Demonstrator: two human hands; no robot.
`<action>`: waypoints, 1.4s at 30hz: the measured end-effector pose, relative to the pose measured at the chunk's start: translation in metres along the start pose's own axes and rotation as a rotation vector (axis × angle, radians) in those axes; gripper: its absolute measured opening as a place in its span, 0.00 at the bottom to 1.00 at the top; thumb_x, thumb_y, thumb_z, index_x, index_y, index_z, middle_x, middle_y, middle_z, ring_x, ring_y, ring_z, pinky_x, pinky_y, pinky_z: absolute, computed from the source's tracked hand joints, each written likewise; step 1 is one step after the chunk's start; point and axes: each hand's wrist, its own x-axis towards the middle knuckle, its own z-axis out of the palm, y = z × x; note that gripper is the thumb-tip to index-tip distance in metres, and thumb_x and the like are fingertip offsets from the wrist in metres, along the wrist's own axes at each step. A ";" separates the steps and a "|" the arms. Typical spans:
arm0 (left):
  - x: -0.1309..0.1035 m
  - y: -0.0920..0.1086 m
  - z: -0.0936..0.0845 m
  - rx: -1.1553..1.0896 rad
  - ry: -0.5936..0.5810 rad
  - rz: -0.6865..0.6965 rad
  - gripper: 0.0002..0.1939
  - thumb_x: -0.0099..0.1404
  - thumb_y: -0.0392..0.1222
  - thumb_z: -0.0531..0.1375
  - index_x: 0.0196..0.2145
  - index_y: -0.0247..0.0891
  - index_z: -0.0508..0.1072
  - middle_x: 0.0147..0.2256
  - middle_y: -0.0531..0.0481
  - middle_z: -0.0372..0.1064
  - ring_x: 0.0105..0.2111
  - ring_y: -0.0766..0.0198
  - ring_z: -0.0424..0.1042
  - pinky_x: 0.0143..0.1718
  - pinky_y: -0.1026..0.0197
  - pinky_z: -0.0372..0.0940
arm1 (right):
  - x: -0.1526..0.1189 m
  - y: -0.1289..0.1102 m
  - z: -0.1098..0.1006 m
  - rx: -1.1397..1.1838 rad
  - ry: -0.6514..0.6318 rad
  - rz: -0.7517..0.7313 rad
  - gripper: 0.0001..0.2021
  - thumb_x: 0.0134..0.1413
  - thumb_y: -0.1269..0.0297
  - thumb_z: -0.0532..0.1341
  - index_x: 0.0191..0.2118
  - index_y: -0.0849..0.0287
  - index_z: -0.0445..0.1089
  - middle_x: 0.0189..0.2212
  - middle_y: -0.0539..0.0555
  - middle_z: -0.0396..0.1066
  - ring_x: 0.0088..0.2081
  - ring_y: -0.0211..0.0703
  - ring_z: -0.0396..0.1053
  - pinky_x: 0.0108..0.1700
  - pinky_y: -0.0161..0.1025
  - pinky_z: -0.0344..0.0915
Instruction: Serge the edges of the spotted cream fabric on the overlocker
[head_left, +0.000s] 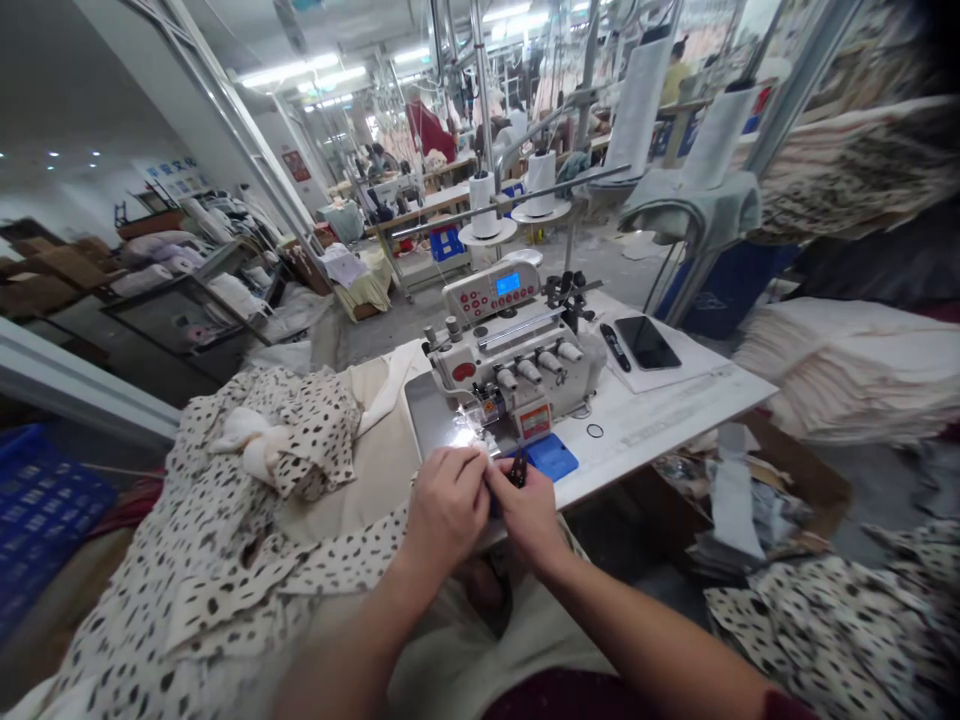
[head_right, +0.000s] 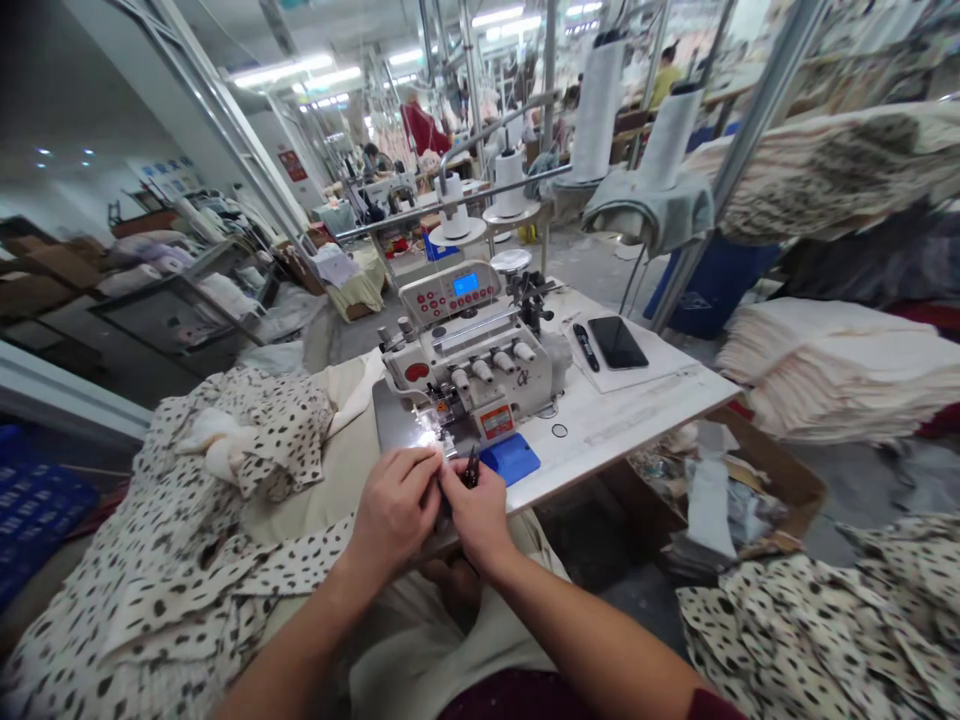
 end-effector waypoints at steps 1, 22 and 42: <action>-0.003 0.001 0.001 0.018 0.012 0.008 0.13 0.68 0.34 0.56 0.49 0.38 0.73 0.45 0.42 0.73 0.46 0.53 0.68 0.49 0.50 0.64 | 0.002 -0.006 -0.006 -0.058 -0.009 -0.025 0.18 0.50 0.48 0.66 0.30 0.61 0.72 0.26 0.51 0.72 0.29 0.40 0.66 0.35 0.36 0.64; -0.012 -0.005 0.018 0.109 0.130 0.014 0.08 0.70 0.35 0.57 0.44 0.40 0.75 0.47 0.43 0.73 0.43 0.55 0.66 0.44 0.51 0.63 | 0.037 -0.100 -0.024 -1.685 -0.412 -0.641 0.19 0.66 0.61 0.52 0.30 0.60 0.76 0.28 0.60 0.78 0.29 0.45 0.75 0.30 0.36 0.55; -0.014 0.007 0.021 0.152 0.096 -0.077 0.16 0.69 0.34 0.58 0.53 0.41 0.71 0.53 0.41 0.70 0.48 0.49 0.65 0.47 0.46 0.61 | 0.039 -0.087 -0.022 -1.751 -0.381 -0.774 0.16 0.66 0.64 0.52 0.33 0.63 0.74 0.30 0.63 0.74 0.32 0.51 0.73 0.30 0.40 0.54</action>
